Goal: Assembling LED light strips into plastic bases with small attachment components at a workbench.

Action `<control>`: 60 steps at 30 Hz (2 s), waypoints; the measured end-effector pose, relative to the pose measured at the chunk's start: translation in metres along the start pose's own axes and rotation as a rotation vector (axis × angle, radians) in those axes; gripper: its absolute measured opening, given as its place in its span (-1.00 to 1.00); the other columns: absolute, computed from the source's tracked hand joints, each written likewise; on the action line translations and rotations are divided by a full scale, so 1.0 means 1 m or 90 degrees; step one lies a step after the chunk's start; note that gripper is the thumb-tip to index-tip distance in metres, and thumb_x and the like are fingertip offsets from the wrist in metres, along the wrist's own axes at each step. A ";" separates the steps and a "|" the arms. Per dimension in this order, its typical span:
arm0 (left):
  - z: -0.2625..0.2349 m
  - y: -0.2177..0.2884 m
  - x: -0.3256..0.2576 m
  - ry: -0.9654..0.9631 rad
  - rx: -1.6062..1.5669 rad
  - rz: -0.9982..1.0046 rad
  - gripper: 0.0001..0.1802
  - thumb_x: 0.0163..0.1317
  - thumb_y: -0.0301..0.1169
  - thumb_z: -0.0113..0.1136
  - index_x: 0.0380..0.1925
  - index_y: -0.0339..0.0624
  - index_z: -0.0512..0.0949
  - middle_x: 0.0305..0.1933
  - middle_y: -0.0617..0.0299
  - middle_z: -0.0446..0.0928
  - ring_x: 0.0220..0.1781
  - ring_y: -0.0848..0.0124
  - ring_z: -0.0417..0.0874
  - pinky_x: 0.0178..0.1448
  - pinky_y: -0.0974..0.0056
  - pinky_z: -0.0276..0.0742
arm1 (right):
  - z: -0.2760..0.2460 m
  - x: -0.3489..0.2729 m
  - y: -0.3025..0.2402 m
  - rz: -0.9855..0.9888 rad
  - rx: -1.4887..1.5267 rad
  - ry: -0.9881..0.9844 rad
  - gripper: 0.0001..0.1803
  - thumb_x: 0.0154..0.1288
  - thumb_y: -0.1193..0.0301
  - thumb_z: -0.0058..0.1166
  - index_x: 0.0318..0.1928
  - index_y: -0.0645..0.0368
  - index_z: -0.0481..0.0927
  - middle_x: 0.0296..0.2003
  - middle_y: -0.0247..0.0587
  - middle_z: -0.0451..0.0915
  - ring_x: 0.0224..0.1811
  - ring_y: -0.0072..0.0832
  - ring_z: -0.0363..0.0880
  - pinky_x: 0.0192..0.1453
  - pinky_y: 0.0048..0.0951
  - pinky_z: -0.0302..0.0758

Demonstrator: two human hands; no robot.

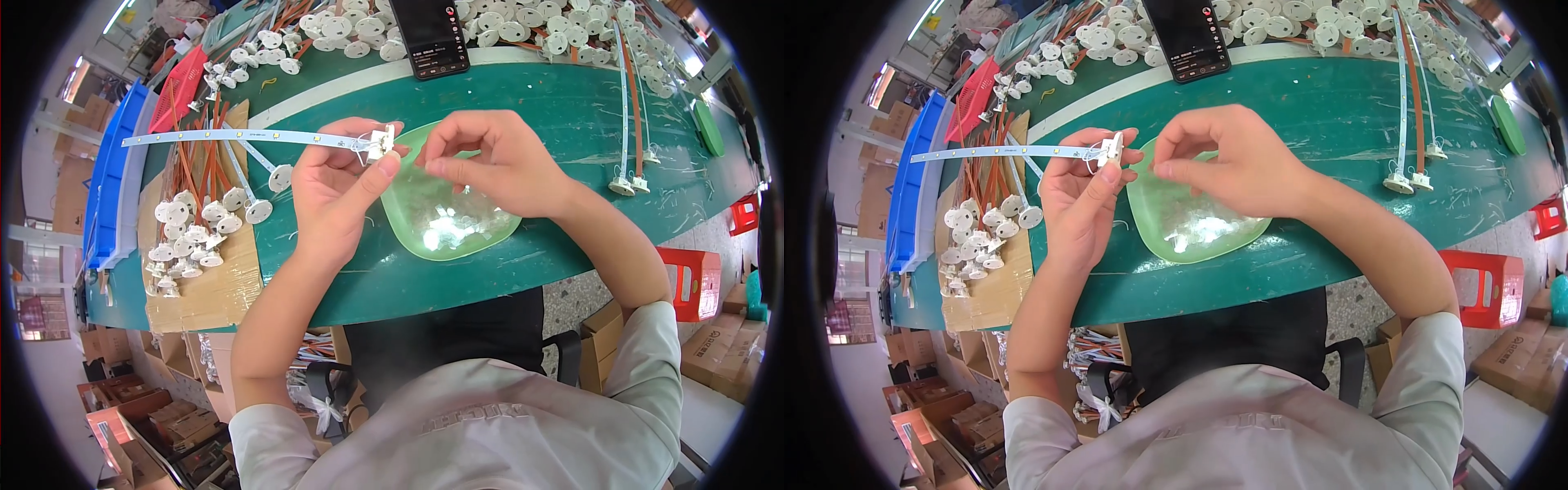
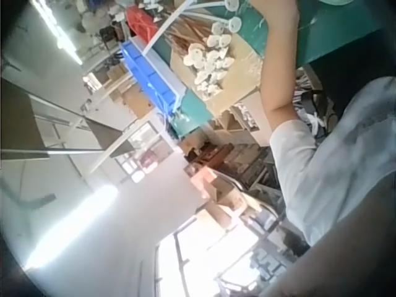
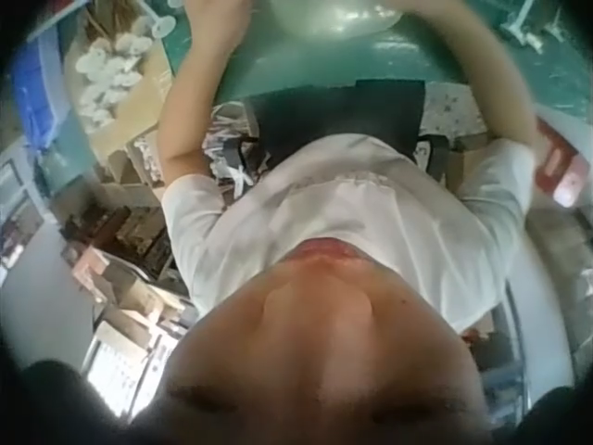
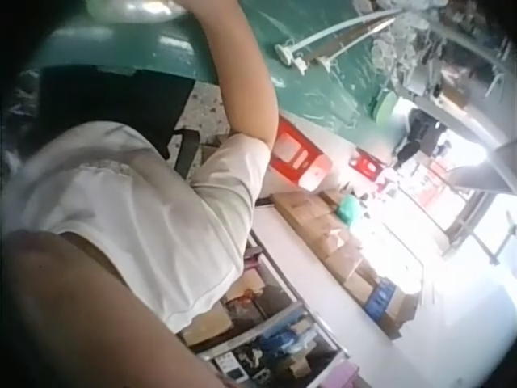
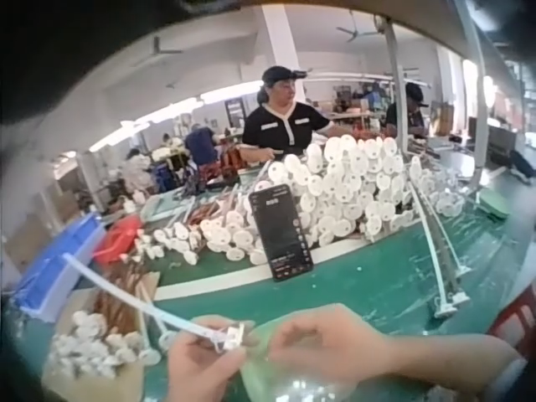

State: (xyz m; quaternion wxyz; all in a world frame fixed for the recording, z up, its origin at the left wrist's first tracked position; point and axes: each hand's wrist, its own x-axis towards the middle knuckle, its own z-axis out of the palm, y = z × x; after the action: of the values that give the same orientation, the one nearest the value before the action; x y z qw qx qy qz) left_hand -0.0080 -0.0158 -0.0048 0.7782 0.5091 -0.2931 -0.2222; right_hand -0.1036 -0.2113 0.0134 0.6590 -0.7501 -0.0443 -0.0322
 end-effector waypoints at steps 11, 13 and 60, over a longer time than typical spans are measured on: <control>0.002 0.002 -0.001 -0.055 -0.005 0.001 -0.58 0.18 -0.56 0.36 0.03 -0.32 0.47 0.07 -0.07 0.60 0.04 0.27 0.66 0.18 0.15 0.57 | -0.008 0.006 0.003 0.041 0.124 0.058 -0.87 0.38 0.45 0.16 -0.15 0.24 0.56 -0.35 -0.28 0.69 -0.36 -0.67 0.61 -0.33 -0.61 0.49; 0.002 0.002 -0.002 -0.072 -0.004 0.006 -0.58 0.18 -0.56 0.36 0.03 -0.33 0.47 0.07 -0.08 0.60 0.04 0.27 0.66 0.18 0.14 0.58 | -0.007 0.005 0.002 0.041 0.123 0.063 -0.87 0.39 0.44 0.17 -0.15 0.23 0.56 -0.37 -0.28 0.69 -0.39 -0.68 0.60 -0.34 -0.62 0.48; 0.001 -0.006 -0.009 -0.082 -0.126 -0.029 -0.34 0.05 -0.70 0.37 0.23 -0.30 0.44 0.27 -0.05 0.48 0.27 0.07 0.56 0.36 0.05 0.47 | 0.020 -0.010 0.008 -0.469 -0.360 0.240 -0.90 0.10 0.58 0.31 -0.35 0.17 0.66 -0.43 -0.23 0.69 -0.49 -0.37 0.68 -0.43 -0.48 0.58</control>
State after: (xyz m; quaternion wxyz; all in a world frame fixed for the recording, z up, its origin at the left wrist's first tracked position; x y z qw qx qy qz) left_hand -0.0157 -0.0132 -0.0123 0.7991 0.4209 -0.3075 -0.2996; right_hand -0.1132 -0.1931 0.0014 0.3714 -0.8148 -0.1760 -0.4090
